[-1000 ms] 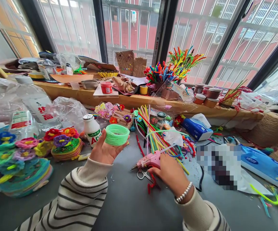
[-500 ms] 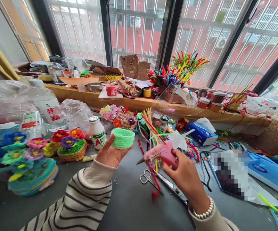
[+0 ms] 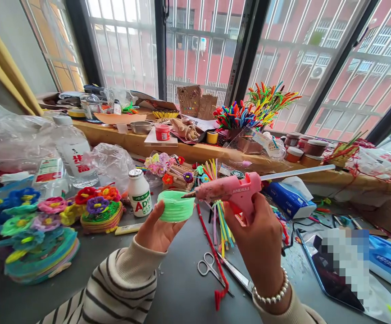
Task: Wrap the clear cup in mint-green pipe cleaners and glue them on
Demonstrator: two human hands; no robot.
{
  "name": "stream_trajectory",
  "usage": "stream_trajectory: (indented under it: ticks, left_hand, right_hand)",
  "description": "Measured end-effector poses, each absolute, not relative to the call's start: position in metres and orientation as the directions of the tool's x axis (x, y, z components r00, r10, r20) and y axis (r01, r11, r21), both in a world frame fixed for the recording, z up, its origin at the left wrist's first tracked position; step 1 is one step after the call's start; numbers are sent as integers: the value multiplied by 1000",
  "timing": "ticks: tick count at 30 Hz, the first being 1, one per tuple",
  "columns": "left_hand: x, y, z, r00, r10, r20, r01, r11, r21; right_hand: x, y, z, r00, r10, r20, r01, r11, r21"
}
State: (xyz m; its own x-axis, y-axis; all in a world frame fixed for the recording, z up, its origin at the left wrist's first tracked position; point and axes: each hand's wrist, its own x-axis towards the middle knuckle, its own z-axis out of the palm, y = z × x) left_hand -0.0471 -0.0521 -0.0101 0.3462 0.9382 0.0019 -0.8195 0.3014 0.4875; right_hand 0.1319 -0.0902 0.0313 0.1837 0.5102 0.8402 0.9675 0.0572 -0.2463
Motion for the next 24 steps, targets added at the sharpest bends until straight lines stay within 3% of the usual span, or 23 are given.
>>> stream_trajectory:
  ticks: [4,8,24]
  left_hand:
    - [-48,-53,-11,343,939,2,-819,298,491]
    - [-46,-55,-9,343,939,8,-814,293,502]
    - [-45,-60,-3,366,930,36,-818,303,489]
  right_hand:
    - [132,-91,26,98,433,896,992,33,-124]
    - [133,-93,24,54,427,902,997,28,-73]
    - [132,-94,21,13,408,913,999,32,-28]
